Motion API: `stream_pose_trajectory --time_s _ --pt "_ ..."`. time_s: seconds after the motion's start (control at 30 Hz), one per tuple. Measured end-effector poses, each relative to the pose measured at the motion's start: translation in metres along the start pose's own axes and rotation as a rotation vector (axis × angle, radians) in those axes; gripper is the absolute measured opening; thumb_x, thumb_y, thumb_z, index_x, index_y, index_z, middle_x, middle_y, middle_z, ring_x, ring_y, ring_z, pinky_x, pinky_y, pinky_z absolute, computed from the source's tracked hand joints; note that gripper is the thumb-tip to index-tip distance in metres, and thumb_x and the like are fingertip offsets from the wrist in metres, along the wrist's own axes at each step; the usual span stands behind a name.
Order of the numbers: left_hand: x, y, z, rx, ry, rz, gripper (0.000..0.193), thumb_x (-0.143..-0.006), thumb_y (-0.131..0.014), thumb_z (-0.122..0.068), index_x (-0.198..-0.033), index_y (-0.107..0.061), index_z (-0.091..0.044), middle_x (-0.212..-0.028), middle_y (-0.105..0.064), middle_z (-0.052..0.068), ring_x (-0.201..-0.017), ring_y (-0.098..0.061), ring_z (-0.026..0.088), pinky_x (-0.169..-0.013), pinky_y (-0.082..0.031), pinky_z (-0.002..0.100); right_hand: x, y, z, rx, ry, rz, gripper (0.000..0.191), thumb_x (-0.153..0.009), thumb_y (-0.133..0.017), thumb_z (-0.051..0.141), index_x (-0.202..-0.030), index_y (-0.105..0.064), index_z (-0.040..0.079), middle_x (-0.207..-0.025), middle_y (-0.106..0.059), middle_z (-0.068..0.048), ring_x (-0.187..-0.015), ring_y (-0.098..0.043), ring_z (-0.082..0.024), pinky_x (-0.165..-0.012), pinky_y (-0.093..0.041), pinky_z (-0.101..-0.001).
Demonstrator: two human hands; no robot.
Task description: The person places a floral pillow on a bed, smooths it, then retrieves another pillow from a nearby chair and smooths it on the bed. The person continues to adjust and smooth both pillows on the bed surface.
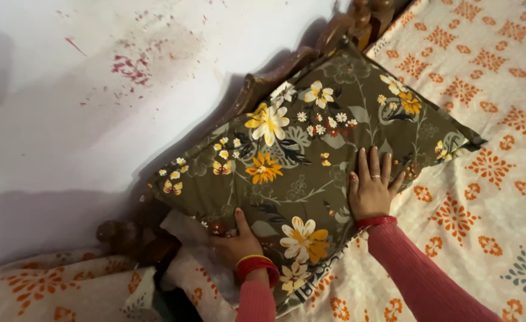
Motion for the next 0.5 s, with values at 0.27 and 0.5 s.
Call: stream_pose_trajectory --time_s 0.27,0.5 --pt "0.021 0.025 0.052 -0.038 0.059 0.145 0.067 -0.105 -0.058 -0.057 -0.127 -0.062 0.006 -0.116 -0.069 0.029 -0.104 -0.067 0.044 -0.093 -0.052 0.052 0.023 0.011 -0.038 0.071 0.044 0.161 0.065 -0.102 -0.043 0.04 -0.163 -0.026 0.027 -0.171 -0.02 -0.005 -0.158 -0.011 -0.034 -0.118 -0.005 -0.0707" --pt "0.05 0.08 0.047 -0.063 0.142 0.13 0.077 -0.1 -0.058 -0.05 -0.152 -0.041 0.004 -0.122 -0.065 0.025 -0.108 -0.064 0.044 -0.092 -0.05 0.052 0.026 0.045 -0.039 0.19 0.092 0.313 0.07 -0.096 -0.046 0.045 -0.161 -0.022 0.032 -0.169 -0.018 -0.001 -0.155 -0.012 -0.031 -0.116 -0.011 -0.0705"
Point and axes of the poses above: each hand's wrist, its own x-axis away from the middle knuckle, its own y-axis out of the back of the hand, z = x × y, the point moved 1 cm from there along -x, towards the middle knuckle
